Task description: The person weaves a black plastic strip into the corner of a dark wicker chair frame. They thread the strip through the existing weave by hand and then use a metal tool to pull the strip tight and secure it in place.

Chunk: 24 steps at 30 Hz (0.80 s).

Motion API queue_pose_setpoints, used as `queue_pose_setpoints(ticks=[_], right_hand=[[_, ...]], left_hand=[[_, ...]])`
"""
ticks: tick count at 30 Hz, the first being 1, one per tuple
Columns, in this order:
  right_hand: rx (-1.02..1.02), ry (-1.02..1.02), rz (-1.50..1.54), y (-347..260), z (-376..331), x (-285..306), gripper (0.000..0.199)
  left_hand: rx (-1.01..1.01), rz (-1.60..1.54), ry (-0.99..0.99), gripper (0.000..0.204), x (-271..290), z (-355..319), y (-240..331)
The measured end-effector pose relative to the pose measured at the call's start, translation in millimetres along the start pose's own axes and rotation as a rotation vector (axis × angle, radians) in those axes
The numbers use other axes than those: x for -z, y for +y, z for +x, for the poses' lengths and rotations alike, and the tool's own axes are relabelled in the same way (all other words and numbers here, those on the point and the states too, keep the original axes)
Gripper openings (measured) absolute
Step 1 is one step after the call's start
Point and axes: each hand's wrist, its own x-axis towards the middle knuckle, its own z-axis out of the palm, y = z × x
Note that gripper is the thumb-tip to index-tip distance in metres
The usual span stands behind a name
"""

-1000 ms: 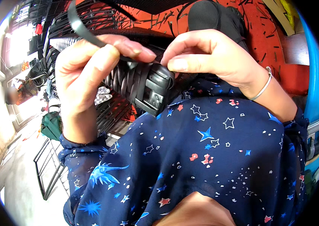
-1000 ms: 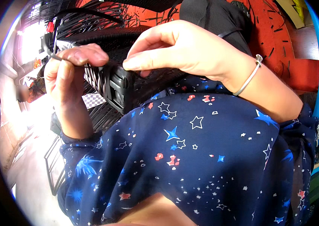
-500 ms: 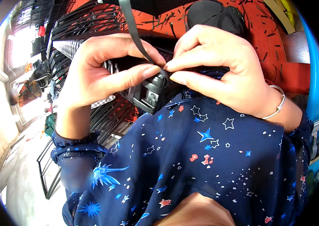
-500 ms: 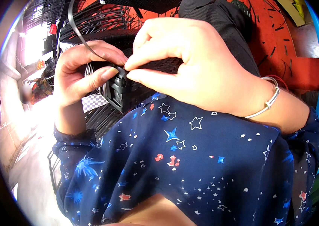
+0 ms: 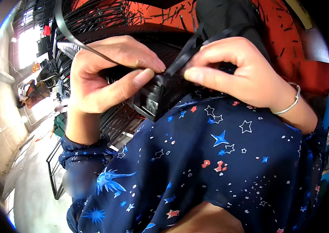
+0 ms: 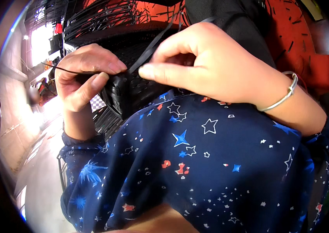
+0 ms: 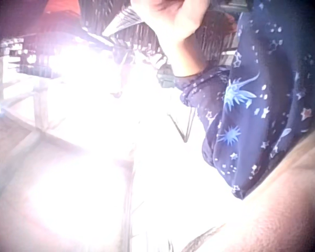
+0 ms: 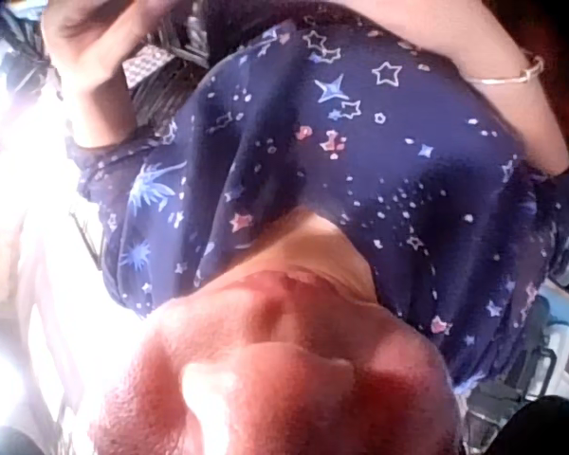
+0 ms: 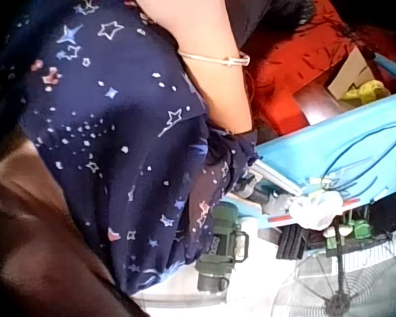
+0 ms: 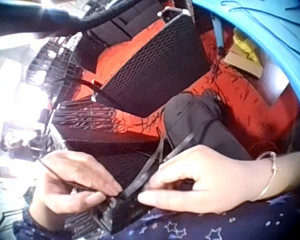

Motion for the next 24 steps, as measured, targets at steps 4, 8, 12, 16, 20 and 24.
queue_pose_setpoints(ticks=[4,8,12,16,20,24], right_hand=[[0.002,0.137,0.495,13,6,-13,0.030],[-0.080,0.275,0.495,18,6,2,0.031],[-0.028,0.338,0.424,11,12,-1,0.028],[-0.085,0.410,0.637,-7,13,2,0.033],[-0.015,0.439,0.604,-8,12,6,0.036],[0.154,0.611,0.507,5,10,23,0.036]], left_hand=[[-0.018,0.018,0.045,0.019,-3,-3,0],[-0.016,0.030,0.103,0.020,-8,-9,2],[-0.066,-0.018,0.064,0.019,-3,-5,2],[-0.092,-0.015,0.065,0.020,0,-6,0],[-0.096,-0.041,0.076,0.019,1,-8,0],[-0.106,-0.091,0.113,0.017,-3,-12,-5]])
